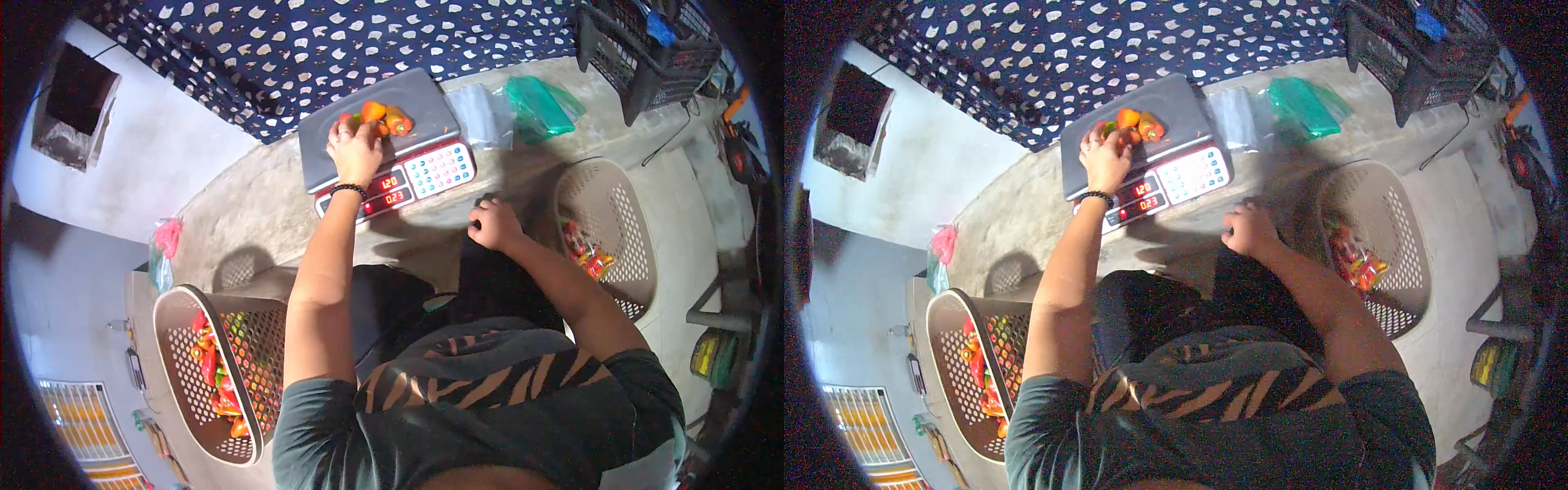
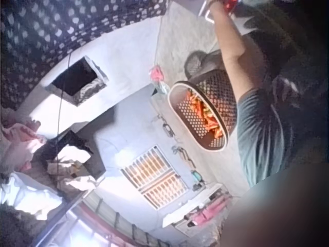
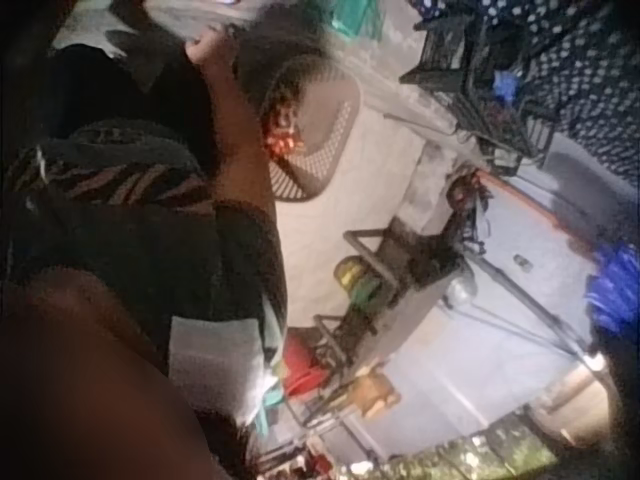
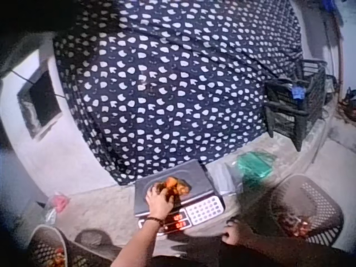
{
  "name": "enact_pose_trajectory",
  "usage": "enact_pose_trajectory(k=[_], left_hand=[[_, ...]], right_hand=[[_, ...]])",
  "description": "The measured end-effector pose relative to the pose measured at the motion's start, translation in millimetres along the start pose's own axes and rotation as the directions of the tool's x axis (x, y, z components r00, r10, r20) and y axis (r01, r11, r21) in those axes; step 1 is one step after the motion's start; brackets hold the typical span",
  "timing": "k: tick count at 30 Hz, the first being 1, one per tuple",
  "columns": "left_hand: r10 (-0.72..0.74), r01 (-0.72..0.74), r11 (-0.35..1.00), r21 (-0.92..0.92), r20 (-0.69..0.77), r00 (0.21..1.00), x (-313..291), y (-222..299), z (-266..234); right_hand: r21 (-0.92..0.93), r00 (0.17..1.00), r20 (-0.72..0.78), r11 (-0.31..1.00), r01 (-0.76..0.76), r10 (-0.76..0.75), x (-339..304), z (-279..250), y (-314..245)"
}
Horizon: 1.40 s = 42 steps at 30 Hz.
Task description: The person picks up peppers from a basket, places them on a scale to weigh them, and then puts the weighed peppers into plastic bags, tying them shut.
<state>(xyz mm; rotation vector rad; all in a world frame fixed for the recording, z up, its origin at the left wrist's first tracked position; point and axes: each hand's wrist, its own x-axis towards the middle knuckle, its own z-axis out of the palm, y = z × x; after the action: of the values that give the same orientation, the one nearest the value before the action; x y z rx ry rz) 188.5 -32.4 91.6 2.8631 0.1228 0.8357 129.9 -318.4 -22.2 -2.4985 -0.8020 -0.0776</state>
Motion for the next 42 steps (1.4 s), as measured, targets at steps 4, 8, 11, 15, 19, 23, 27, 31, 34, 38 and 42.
enact_pose_trajectory(k=[4,8,11,15,19,23,27,31,34,38,42], left_hand=[[-0.009,0.009,0.999,0.031,0.004,1.000,2,-2,3],[0.070,-0.081,0.992,0.094,0.114,0.991,14,15,2],[-0.025,0.024,0.999,0.025,0.040,0.999,27,10,-2],[-0.407,0.425,0.900,-0.092,0.171,0.897,37,-62,-8],[-0.411,0.413,0.910,0.026,0.174,0.895,28,-94,-7],[-0.318,0.331,0.943,-0.036,0.195,0.928,37,-53,-2],[0.265,-0.285,0.957,0.056,0.233,0.936,37,4,-15],[0.393,-0.523,0.823,0.223,0.443,0.806,40,16,-6],[0.468,-0.584,0.749,0.312,0.374,0.801,45,30,7],[0.457,-0.435,0.881,0.184,-0.096,0.885,52,36,-13],[0.146,-0.124,0.989,0.078,-0.581,0.801,54,-6,-122]], right_hand=[[0.000,1.000,0.011,1.000,-0.005,0.005,0,0,-1],[-0.017,1.000,0.012,1.000,0.004,-0.004,1,1,0],[0.011,1.000,-0.020,1.000,0.014,-0.013,-1,2,4],[0.037,1.000,0.022,0.999,0.004,-0.005,1,1,-1],[0.069,0.999,0.042,0.998,-0.015,0.012,3,2,-3],[0.037,0.996,0.072,0.998,-0.052,0.049,5,3,3],[-0.042,0.988,0.135,0.997,-0.069,0.074,10,-7,-11],[0.028,0.977,0.204,0.997,-0.075,0.068,12,-2,-12],[0.064,0.974,0.206,0.991,-0.114,0.099,7,-1,-2],[-0.021,0.950,0.287,0.992,-0.123,0.124,7,2,3],[-0.117,0.960,0.266,0.992,-0.056,0.086,8,-1,-1]])
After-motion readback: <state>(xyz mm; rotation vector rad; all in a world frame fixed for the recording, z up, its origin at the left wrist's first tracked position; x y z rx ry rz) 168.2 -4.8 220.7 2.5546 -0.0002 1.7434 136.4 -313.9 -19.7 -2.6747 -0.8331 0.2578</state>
